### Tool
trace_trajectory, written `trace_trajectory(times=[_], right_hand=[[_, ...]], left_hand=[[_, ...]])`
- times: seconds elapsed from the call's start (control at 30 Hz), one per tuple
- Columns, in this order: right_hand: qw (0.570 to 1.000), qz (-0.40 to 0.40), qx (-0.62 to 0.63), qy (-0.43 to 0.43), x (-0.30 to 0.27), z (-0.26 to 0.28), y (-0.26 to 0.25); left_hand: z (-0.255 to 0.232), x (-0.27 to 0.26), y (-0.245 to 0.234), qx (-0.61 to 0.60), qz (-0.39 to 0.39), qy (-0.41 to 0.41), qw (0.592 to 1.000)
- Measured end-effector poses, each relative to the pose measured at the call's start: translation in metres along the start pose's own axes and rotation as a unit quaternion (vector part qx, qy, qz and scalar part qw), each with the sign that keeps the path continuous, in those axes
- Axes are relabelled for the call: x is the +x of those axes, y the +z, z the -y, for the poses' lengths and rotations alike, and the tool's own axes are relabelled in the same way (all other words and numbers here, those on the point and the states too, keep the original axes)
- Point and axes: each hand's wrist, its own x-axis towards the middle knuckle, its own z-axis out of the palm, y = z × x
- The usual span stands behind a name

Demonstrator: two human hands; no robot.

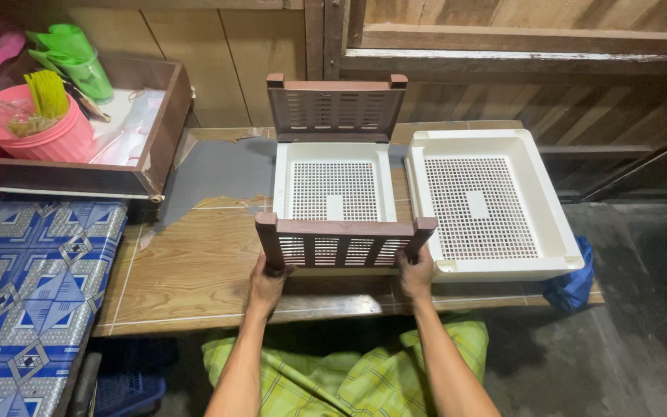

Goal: The person assembles a three-tier plastic storage unit by attaching brown side panels to white trays and stacking them. They wipe the trays with a blue cloth before and during assembly, then secure the side panels to form a complete unit.

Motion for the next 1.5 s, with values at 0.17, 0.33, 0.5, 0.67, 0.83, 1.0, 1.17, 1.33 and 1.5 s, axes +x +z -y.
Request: trace_trajectory(times=[0.17, 0.33, 0.5, 0.67, 0.83, 1.0, 1.17, 1.33, 1.5], right_hand=[[0.999, -0.046, 0.017, -0.019, -0.003, 0.006, 0.013], [0.992, -0.050, -0.042, -0.107, 0.001, 0.024, 0.018], [0.983, -0.053, -0.031, -0.173, 0.002, 0.038, 0.021], [0.995, -0.055, -0.027, -0.080, -0.004, 0.024, 0.017], [0.994, -0.087, -0.030, -0.066, -0.010, 0.006, 0.030], [0.990, -0.120, -0.071, -0.036, 0.001, 0.008, 0.037], [0.992, -0.116, -0.048, -0.033, 0.004, 0.037, 0.040], [0.990, -0.073, -0.037, -0.117, 0.000, 0.069, 0.035], [0.983, -0.020, 0.004, -0.182, 0.002, 0.093, 0.028]], left_hand=[[0.013, 0.002, 0.000, 0.002, -0.008, 0.020, 1.000], [0.019, 0.007, 0.001, -0.074, 0.036, 0.028, 0.996], [0.020, 0.007, 0.000, -0.082, 0.042, 0.013, 0.996], [0.024, 0.006, 0.000, -0.063, 0.033, 0.026, 0.997], [0.021, 0.007, -0.001, -0.026, 0.032, 0.017, 0.999], [0.009, 0.005, -0.002, 0.025, 0.028, -0.001, 0.999], [0.007, 0.006, -0.005, 0.099, 0.009, -0.002, 0.995], [0.024, 0.008, -0.001, -0.044, 0.030, -0.003, 0.999], [0.021, 0.004, -0.007, -0.010, 0.008, -0.010, 1.000]])
